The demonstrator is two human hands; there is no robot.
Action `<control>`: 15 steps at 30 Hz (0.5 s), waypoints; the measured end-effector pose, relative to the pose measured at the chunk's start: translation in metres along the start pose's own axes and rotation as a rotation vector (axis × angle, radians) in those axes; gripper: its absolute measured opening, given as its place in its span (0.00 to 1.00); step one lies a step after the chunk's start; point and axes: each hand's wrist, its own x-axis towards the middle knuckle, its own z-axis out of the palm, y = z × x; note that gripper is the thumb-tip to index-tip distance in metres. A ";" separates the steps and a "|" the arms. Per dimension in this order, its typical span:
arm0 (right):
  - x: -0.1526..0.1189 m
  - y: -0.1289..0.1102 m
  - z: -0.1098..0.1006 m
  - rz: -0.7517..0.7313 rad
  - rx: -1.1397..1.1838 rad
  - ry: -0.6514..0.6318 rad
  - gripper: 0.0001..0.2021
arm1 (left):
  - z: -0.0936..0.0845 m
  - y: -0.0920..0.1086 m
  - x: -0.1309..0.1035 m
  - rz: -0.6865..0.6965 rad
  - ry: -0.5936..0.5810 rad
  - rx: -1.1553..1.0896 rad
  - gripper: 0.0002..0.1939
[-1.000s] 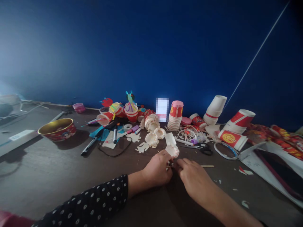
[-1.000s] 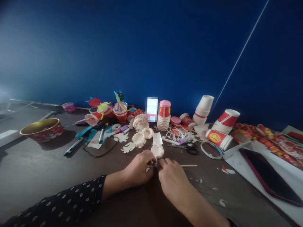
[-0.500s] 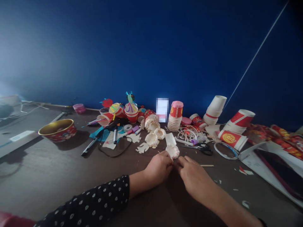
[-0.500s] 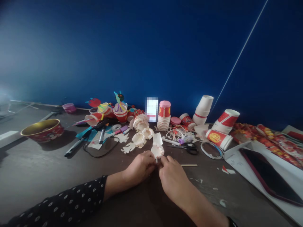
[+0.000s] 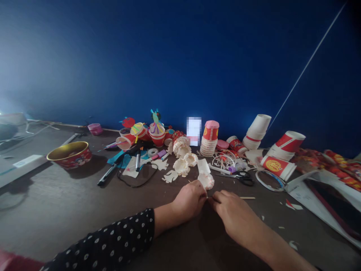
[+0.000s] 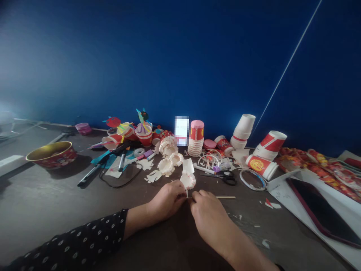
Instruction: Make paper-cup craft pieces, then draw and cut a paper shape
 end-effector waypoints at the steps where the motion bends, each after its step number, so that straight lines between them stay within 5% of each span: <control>1: 0.000 0.000 -0.001 0.001 0.003 -0.005 0.17 | 0.001 -0.001 0.000 0.001 0.006 -0.001 0.06; 7: 0.001 0.001 -0.001 0.015 -0.007 -0.029 0.16 | 0.005 -0.007 -0.002 -0.026 0.072 0.014 0.16; 15: 0.001 0.005 0.007 -0.018 0.015 0.061 0.16 | 0.007 -0.010 -0.001 -0.036 0.131 0.002 0.13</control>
